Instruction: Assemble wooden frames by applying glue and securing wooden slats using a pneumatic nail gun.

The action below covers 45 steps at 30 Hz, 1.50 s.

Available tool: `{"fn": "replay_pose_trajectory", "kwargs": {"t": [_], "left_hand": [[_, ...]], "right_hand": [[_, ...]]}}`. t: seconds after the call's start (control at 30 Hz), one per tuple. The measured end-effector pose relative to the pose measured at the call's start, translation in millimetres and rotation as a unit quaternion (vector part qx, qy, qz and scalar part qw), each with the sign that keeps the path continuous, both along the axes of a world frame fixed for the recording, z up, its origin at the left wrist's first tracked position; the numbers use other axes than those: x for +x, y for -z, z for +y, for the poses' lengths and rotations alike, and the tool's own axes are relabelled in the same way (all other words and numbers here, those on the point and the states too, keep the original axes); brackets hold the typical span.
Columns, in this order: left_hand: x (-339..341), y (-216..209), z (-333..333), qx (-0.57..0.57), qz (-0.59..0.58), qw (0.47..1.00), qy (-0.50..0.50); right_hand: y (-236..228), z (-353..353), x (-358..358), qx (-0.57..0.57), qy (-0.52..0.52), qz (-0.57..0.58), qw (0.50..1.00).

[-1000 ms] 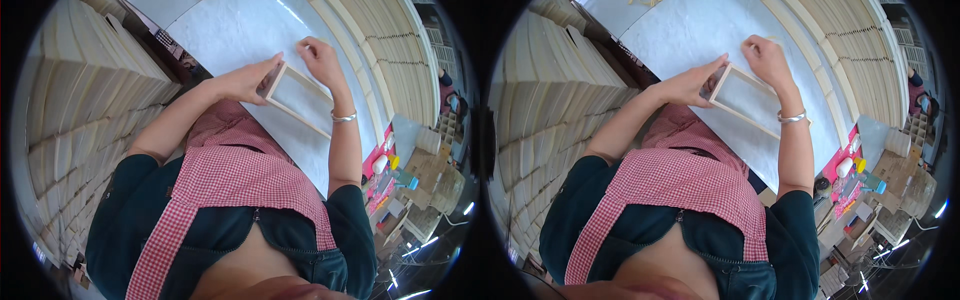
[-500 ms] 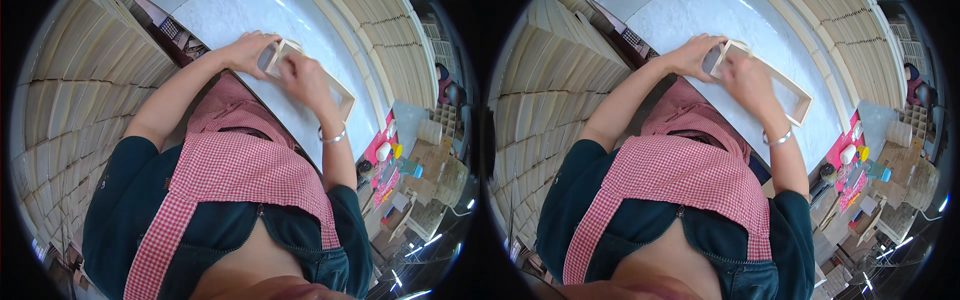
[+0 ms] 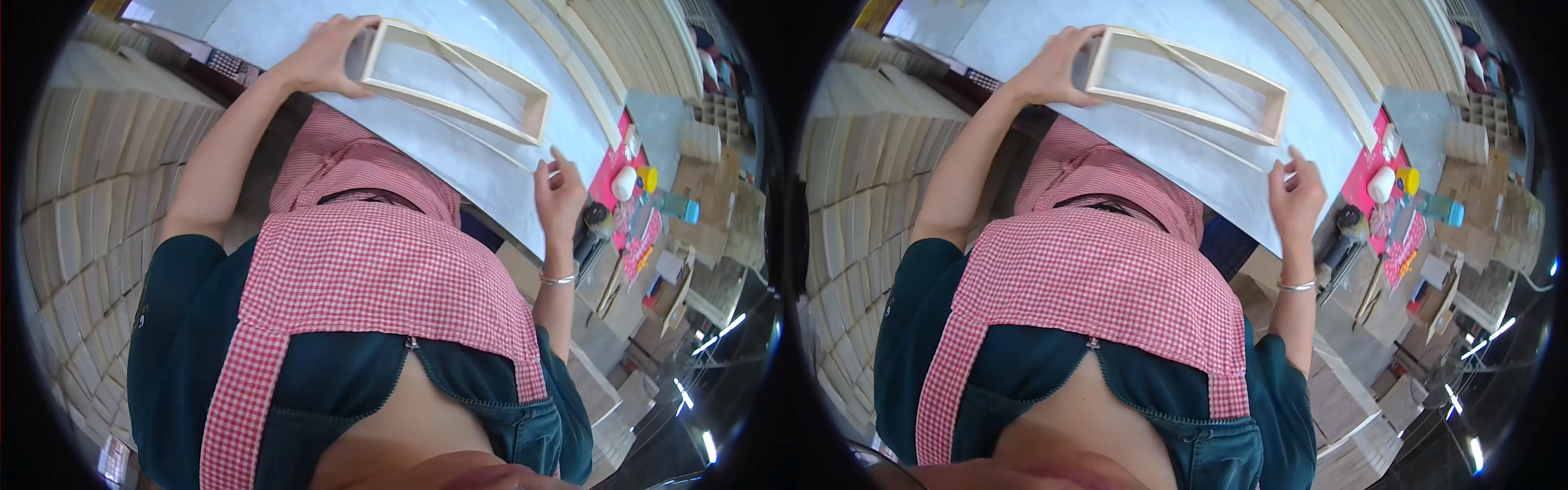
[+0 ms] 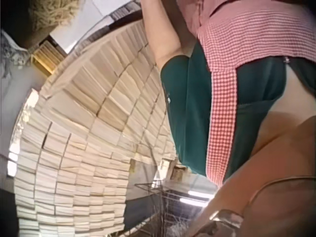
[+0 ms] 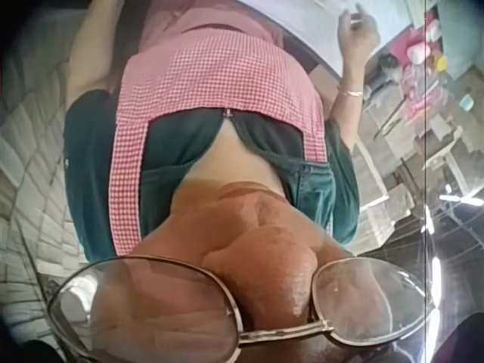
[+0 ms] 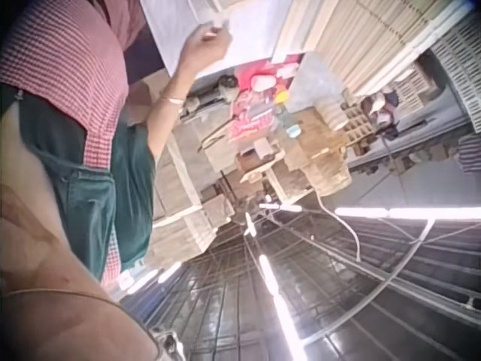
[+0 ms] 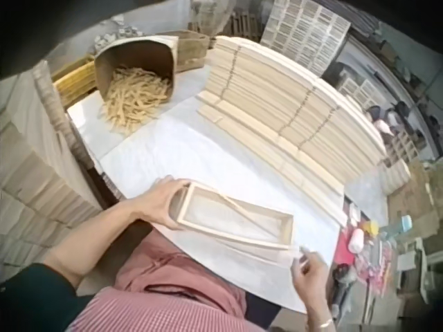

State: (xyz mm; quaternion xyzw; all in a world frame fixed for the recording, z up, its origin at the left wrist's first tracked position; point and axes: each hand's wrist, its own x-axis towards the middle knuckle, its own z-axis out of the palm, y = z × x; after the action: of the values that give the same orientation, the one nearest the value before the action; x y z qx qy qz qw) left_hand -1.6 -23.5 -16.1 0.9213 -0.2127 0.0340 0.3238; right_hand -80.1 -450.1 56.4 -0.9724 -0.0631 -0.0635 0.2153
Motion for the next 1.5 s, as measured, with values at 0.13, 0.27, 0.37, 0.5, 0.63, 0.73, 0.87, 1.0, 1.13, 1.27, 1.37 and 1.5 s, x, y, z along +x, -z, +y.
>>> {"fn": "replay_pose_trajectory", "kwargs": {"t": [0.13,0.27,0.37,0.5,0.63,0.73,0.87,1.0,1.13,1.27,1.37,1.5], "left_hand": [[6,-2,-3,-0.016,0.031,0.999,0.011],[6,-4,-5,-0.007,0.065,0.998,-0.005],[5,-8,-9,0.003,0.054,0.999,0.001],[7,-3,-8,0.037,0.022,0.999,0.011],[6,-4,-2,0.083,-0.025,0.996,0.031],[2,6,8,0.042,-0.134,0.989,0.055],[-23,-22,-23,-0.177,0.212,0.958,-0.084],[-32,-22,-31,-0.288,0.325,0.888,-0.155],[-35,-26,-36,-0.341,0.339,0.858,-0.182],[-31,-36,-39,-0.384,0.372,0.824,-0.189],[-24,-30,-33,-0.316,0.367,0.861,-0.156],[-26,-12,-30,-0.224,0.284,0.927,-0.097]], "right_hand": [[15,-33,52,0.065,-0.022,0.029,0.997],[37,-48,86,0.12,-0.073,0.087,0.986],[66,-49,76,0.203,-0.089,0.084,0.972],[78,-38,54,0.32,-0.049,0.09,0.942],[77,-33,44,0.29,-0.024,0.04,0.956],[76,-30,43,0.291,-0.022,0.022,0.956],[77,-24,41,0.289,-0.019,0.005,0.957],[82,-26,43,0.29,-0.017,0.005,0.957],[83,-28,43,0.297,-0.013,0.009,0.955],[81,-26,40,0.307,-0.012,0.005,0.952],[81,-25,40,0.287,-0.015,-0.007,0.958],[85,-25,42,0.299,0.004,-0.007,0.954]]}}
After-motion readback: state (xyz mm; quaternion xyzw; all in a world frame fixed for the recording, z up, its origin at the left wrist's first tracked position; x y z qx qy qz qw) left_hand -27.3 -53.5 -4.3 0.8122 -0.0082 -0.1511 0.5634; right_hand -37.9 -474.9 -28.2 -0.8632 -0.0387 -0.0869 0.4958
